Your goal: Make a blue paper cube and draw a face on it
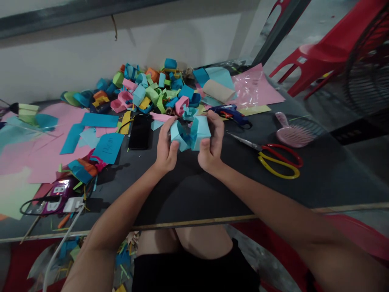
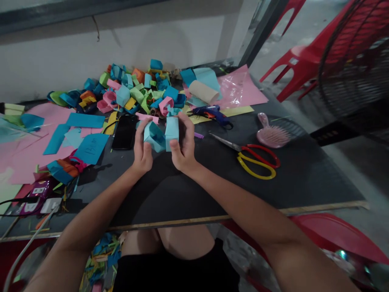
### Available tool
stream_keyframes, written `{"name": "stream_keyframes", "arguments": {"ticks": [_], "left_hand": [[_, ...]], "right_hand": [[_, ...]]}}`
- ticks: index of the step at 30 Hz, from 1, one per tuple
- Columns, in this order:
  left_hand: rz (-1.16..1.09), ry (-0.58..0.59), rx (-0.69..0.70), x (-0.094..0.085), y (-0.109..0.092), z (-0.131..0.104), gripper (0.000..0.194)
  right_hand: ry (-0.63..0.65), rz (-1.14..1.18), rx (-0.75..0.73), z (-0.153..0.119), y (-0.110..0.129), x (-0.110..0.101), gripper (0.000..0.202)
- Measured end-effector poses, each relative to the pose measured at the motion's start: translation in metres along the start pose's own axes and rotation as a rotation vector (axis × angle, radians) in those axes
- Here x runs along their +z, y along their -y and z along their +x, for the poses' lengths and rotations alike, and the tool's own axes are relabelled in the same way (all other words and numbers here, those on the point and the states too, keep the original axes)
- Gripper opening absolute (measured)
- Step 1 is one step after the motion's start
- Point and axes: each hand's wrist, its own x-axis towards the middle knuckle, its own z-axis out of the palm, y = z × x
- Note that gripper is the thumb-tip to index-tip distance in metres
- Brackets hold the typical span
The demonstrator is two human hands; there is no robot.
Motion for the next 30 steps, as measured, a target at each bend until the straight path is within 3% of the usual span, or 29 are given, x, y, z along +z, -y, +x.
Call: {"name": "stream_keyframes", "arguments": {"ticks": [3, 7, 15, 21, 25, 30], "left_hand": [[0.005, 0.073, 0.036, -0.001, 0.001, 0.000, 0.059], [0.026, 0.130, 0.107, 0.002, 0.003, -0.002, 0.057], [0.056, -0.070, 0.039, 0.013, 0.001, -0.010, 0.052], [0.017, -0.090, 0.034, 0.018, -0.004, -0.010, 0.050], [-0.039, -0.110, 0.011, 0.021, -0.010, -0.010, 0.053], [-0.061, -0.161, -0.054, 0.024, -0.012, -0.016, 0.057]], "right_hand": [[-0.051, -0.001, -0.058, 0.001, 0.003, 0.000, 0.055], [-0.021, -0.058, -0.042, 0.000, 0.003, -0.001, 0.057], [0.177, -0.124, -0.024, -0.001, 0.015, -0.003, 0.047], [0.290, -0.109, -0.060, -0.003, 0.013, -0.001, 0.055], [0.257, -0.195, -0.107, -0.003, 0.017, -0.003, 0.060], [0.184, -0.194, -0.170, -0.002, 0.026, -0.004, 0.053]]}}
